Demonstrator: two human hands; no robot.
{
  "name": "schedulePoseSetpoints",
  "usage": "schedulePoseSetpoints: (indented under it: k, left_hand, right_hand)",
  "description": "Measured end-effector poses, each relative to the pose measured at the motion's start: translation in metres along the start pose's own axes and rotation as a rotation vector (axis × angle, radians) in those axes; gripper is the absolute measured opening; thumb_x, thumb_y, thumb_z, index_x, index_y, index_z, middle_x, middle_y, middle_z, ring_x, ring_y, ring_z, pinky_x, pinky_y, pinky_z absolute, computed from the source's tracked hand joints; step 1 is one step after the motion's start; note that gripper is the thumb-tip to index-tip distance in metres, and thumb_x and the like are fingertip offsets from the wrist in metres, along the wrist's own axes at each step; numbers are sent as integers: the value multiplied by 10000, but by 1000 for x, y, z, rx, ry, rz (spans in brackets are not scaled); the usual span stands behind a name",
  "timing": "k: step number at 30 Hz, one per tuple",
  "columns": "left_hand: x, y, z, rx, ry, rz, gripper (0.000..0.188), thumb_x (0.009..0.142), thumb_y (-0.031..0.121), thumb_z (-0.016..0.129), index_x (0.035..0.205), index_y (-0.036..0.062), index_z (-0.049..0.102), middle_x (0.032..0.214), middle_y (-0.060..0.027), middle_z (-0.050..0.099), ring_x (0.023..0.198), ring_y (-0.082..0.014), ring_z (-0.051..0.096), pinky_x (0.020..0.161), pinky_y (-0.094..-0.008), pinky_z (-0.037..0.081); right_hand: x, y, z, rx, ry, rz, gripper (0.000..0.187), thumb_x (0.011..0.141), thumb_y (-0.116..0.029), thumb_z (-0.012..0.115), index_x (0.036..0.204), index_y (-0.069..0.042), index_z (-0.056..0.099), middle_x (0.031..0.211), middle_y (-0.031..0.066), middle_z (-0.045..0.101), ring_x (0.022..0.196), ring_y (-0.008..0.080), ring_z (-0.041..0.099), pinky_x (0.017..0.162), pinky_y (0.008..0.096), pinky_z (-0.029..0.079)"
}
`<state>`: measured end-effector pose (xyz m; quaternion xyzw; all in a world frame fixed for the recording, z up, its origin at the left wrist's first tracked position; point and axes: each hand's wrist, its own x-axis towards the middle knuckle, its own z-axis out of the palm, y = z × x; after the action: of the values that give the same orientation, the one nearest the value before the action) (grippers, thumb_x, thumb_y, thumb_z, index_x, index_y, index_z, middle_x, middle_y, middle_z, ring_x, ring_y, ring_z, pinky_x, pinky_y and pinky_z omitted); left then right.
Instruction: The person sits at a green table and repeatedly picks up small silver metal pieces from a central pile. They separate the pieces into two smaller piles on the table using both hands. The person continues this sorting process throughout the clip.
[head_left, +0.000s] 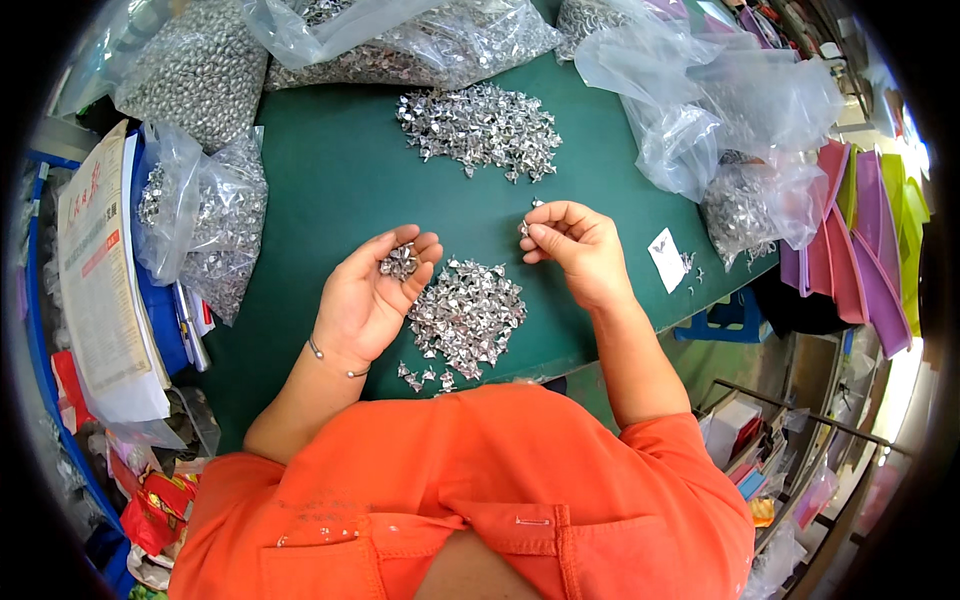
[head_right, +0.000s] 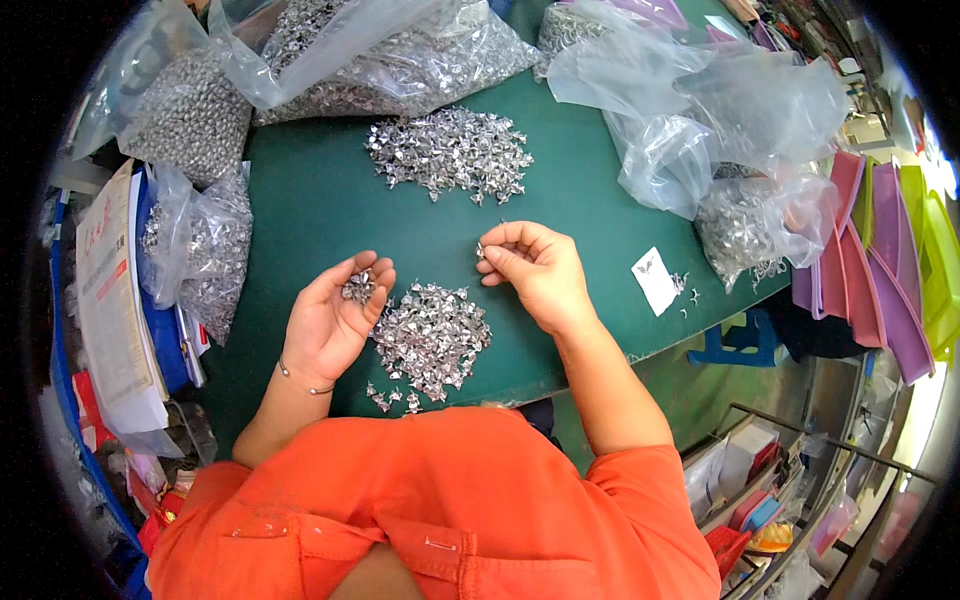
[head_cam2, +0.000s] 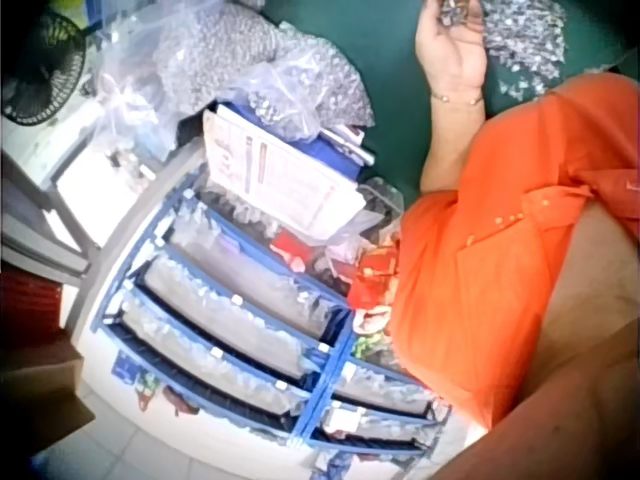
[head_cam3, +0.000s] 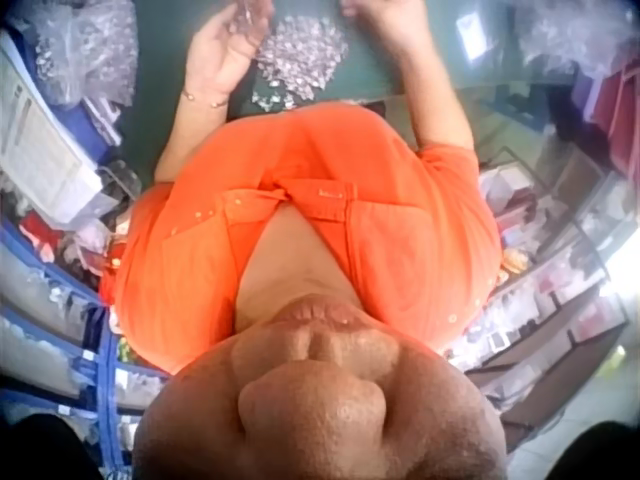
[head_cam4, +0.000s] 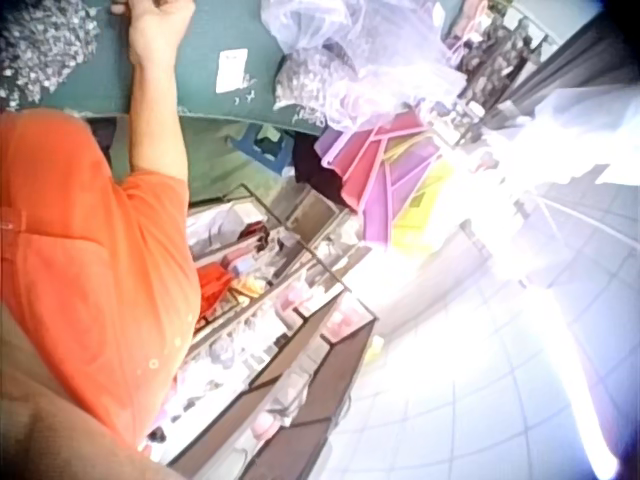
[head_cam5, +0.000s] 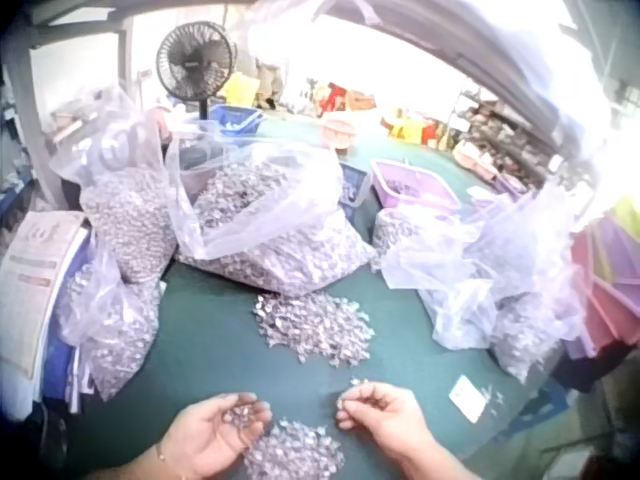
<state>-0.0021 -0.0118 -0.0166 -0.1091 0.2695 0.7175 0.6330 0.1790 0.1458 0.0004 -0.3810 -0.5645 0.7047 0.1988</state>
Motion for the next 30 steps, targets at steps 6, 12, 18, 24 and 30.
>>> schedulePoseSetpoints:
  k: [6,12,18,24,30]
  left_hand:
    - [0,0,0,-3,-2,-6,215,901,96,448,1036,-69,479,1040,-184,535,979,-272,567,806,-297,525]
    - [3,0,-3,-2,0,-17,214,904,99,447,1044,-59,480,1053,-183,539,991,-274,566,812,-298,524]
    - [1,-1,-1,-17,-14,-24,214,907,100,443,1047,-58,479,1049,-182,544,995,-278,565,815,-300,523]
    - [2,-1,-4,-24,-15,-25,214,904,96,448,1047,-61,477,1048,-182,541,994,-280,565,816,-304,525]
    - [1,-1,-3,-20,7,-24,214,900,91,454,1048,-62,475,1046,-186,538,990,-282,565,819,-302,525]
  right_hand:
    - [-11,-1,-2,164,-9,22,115,800,29,598,915,27,596,835,81,617,734,130,605,673,250,515]
    - [-39,3,14,-504,-210,-499,111,718,30,643,812,-17,607,823,91,608,796,217,600,711,303,479]
    - [-12,19,-36,-1028,365,-556,110,708,10,628,815,-1,605,795,138,574,745,327,565,652,353,469]
    - [-16,13,-36,-252,265,-107,73,794,-36,626,852,7,625,800,51,629,679,120,581,602,239,474]
    - [-9,1,-13,-758,15,-539,101,771,-45,628,867,-13,627,816,94,613,733,225,582,657,320,468]
